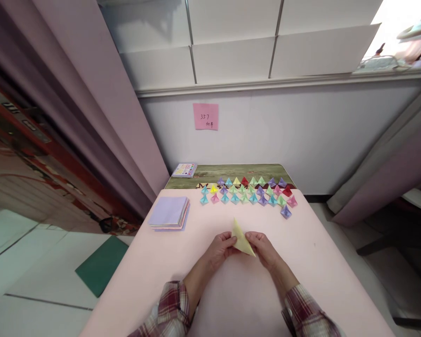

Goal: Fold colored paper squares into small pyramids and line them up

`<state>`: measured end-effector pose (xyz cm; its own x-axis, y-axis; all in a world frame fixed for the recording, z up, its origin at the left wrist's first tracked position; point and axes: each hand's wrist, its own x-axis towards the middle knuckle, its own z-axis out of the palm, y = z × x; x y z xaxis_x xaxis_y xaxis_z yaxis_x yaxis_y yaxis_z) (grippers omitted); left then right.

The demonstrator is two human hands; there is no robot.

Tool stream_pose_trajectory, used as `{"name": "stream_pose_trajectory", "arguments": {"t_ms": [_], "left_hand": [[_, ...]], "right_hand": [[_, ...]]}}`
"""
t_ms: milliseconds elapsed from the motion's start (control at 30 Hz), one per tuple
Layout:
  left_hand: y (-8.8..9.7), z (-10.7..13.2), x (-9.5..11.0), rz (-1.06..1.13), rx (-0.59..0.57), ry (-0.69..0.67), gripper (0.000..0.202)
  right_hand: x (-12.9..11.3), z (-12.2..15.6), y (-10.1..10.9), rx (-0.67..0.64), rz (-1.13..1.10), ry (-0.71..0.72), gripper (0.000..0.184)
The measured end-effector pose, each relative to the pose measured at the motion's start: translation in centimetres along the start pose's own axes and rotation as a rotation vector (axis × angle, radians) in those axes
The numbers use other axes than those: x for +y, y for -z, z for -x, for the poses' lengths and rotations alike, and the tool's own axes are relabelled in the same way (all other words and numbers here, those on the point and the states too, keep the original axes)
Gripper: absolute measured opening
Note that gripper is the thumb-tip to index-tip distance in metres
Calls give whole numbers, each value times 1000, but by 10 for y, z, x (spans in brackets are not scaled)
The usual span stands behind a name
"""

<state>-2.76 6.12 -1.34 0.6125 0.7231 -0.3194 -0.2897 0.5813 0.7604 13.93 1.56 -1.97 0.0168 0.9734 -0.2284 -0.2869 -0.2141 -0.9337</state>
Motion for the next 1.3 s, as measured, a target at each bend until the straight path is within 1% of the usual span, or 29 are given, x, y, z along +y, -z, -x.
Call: {"name": "stream_pose_trajectory", "arguments": {"t_ms": [100,367,567,800,933,1300], "left_hand": [[1,0,0,38,-17,4,32],[3,-1,-2,98,-30,11,27],[0,1,-1,113,-23,28,25],[0,2,-1,85,-27,14,27],[2,1,-2,82,-27,11,27],[1,5,-1,63,-64,14,23]], "right_hand": [[4,-2,3,-92,-101,-49,34],[13,-5,10,-93,-122,-48,32],[10,-3,9,-96,-131,-37,31],[3,0,6,-115,-109,-41,32],[4,0,6,-137,-114,-27,30],[6,0,5,-121,-118,-27,31]]}}
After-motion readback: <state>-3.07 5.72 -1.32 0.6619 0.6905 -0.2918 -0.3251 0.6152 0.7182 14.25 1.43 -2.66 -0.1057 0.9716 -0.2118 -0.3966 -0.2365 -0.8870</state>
